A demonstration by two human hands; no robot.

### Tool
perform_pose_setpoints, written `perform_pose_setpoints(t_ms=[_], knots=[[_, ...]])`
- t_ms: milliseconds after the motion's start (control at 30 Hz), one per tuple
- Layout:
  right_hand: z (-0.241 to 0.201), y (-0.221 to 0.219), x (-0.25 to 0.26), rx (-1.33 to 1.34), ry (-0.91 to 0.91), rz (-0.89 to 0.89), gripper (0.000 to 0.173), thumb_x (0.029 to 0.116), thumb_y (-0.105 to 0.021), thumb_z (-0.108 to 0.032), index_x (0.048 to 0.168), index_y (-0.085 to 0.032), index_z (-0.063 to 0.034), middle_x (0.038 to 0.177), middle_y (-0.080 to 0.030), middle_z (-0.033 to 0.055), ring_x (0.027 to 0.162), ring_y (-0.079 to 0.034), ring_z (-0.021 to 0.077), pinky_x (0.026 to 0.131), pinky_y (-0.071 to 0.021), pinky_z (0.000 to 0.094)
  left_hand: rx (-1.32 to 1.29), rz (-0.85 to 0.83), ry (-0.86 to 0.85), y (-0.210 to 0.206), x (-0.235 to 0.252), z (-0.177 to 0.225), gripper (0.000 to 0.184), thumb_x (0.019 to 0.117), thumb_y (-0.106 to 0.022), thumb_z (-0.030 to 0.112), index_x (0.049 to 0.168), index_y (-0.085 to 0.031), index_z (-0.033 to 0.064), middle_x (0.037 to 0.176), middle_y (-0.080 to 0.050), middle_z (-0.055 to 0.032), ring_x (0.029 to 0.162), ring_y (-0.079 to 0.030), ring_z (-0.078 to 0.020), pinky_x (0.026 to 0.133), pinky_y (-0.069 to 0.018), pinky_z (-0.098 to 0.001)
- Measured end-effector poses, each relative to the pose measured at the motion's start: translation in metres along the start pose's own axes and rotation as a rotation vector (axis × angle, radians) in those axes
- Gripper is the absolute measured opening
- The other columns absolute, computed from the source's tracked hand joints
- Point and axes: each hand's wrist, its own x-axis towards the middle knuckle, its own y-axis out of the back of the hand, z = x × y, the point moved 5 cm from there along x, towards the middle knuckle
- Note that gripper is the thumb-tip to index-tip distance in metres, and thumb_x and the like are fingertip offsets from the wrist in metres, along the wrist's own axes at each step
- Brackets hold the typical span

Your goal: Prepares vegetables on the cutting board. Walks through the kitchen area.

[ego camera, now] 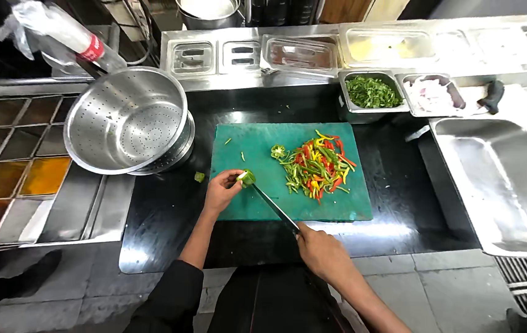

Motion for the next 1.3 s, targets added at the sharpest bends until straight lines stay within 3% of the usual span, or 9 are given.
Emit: perform_pose_setpoints(t_ms=[67,133,200,267,400,633,833,967,1300], knots=[[0.003,0.001,-0.004,0.019,0.016,0.010,0.039,0.1113,-0.036,-0.033,0.144,-0.052,-0.0179,0.115,-0.070,0.0202,0.111,-0.067,0.0400,0.090,-0.0522,0.0589,0.112,0.055,0.000,0.004,0.002,0.001,0.028,0.1003,-0.057,0.004,0.125,-0.069,0.0025,0.128,-0.067,-0.0143,0.103,-0.069,-0.0193,0.091,-0.0579,-0.0369],[0.006,0.000,-0.007,0.054,0.038,0.016,0.039,0.1111,-0.036,-0.034,0.142,-0.053,-0.0183,0.112,-0.070,0.0193,0.107,-0.068,0.0391,0.088,-0.0526,0.0585,0.243,0.115,-0.056,0.004,0.001,0.005,0.030,0.1035,-0.052,0.005,0.128,-0.069,0.0044,0.134,-0.065,-0.0143,0.118,-0.065,-0.0243,0.101,-0.0533,-0.0419],[0.005,-0.002,-0.006,0.090,0.053,0.015,0.039,0.1111,-0.037,-0.035,0.142,-0.054,-0.0186,0.110,-0.070,0.0188,0.106,-0.068,0.0386,0.088,-0.0525,0.0582,0.333,0.150,-0.121,0.002,-0.001,0.010,0.031,0.1028,-0.052,0.008,0.126,-0.071,0.0054,0.134,-0.066,-0.0123,0.130,-0.058,-0.0304,0.110,-0.0449,-0.0496],[0.001,-0.004,-0.002,0.129,0.070,0.027,0.038,0.1112,-0.037,-0.035,0.141,-0.054,-0.0182,0.110,-0.071,0.0182,0.105,-0.069,0.0380,0.088,-0.0526,0.0578,0.376,0.116,-0.132,0.000,-0.003,0.012,0.031,0.1023,-0.059,0.018,0.129,-0.069,0.0053,0.138,-0.064,-0.0124,0.133,-0.055,-0.0327,0.111,-0.0428,-0.0520],[-0.008,-0.006,0.011,0.179,0.105,0.032,0.037,0.1114,-0.037,-0.034,0.139,-0.054,-0.0163,0.107,-0.070,0.0178,0.104,-0.068,0.0369,0.087,-0.0523,0.0566,0.398,0.123,-0.104,-0.001,-0.005,0.011,0.041,0.0906,-0.078,0.017,0.127,-0.069,0.0021,0.133,-0.064,-0.0187,0.121,-0.062,-0.0338,0.100,-0.0525,-0.0502],[-0.006,0.002,0.014,0.088,0.029,0.096,0.039,0.1120,-0.033,-0.034,0.139,-0.054,-0.0162,0.109,-0.071,0.0178,0.106,-0.069,0.0369,0.087,-0.0530,0.0557,0.367,0.074,-0.096,0.006,-0.007,0.006,0.039,0.0894,-0.079,0.013,0.126,-0.071,0.0015,0.127,-0.068,-0.0181,0.111,-0.069,-0.0290,0.097,-0.0566,-0.0450],[-0.018,0.008,-0.002,0.032,0.097,0.072,0.038,0.1122,-0.032,-0.034,0.138,-0.054,-0.0161,0.107,-0.070,0.0185,0.105,-0.069,0.0382,0.086,-0.0527,0.0563,0.377,0.109,-0.094,0.002,-0.008,0.010,0.040,0.0857,-0.082,0.013,0.121,-0.071,-0.0002,0.120,-0.070,-0.0197,0.100,-0.071,-0.0299,0.090,-0.0587,-0.0458],[-0.019,0.010,0.007,0.002,0.066,0.070,0.039,0.1125,-0.031,-0.032,0.142,-0.052,-0.0163,0.114,-0.070,0.0194,0.110,-0.068,0.0386,0.090,-0.0525,0.0562,0.373,0.124,-0.069,-0.001,-0.006,0.018,0.035,0.0834,-0.082,0.011,0.115,-0.070,-0.0006,0.111,-0.071,-0.0181,0.097,-0.072,-0.0277,0.090,-0.0588,-0.0459],[-0.035,0.016,0.022,0.043,0.076,0.081,0.037,0.1119,-0.035,-0.031,0.140,-0.054,-0.0161,0.111,-0.070,0.0177,0.109,-0.068,0.0365,0.090,-0.0526,0.0545,0.313,0.077,-0.149,0.003,-0.004,0.011,0.031,0.0824,-0.083,0.008,0.111,-0.071,0.0010,0.111,-0.072,-0.0144,0.098,-0.072,-0.0220,0.091,-0.0593,-0.0394]])
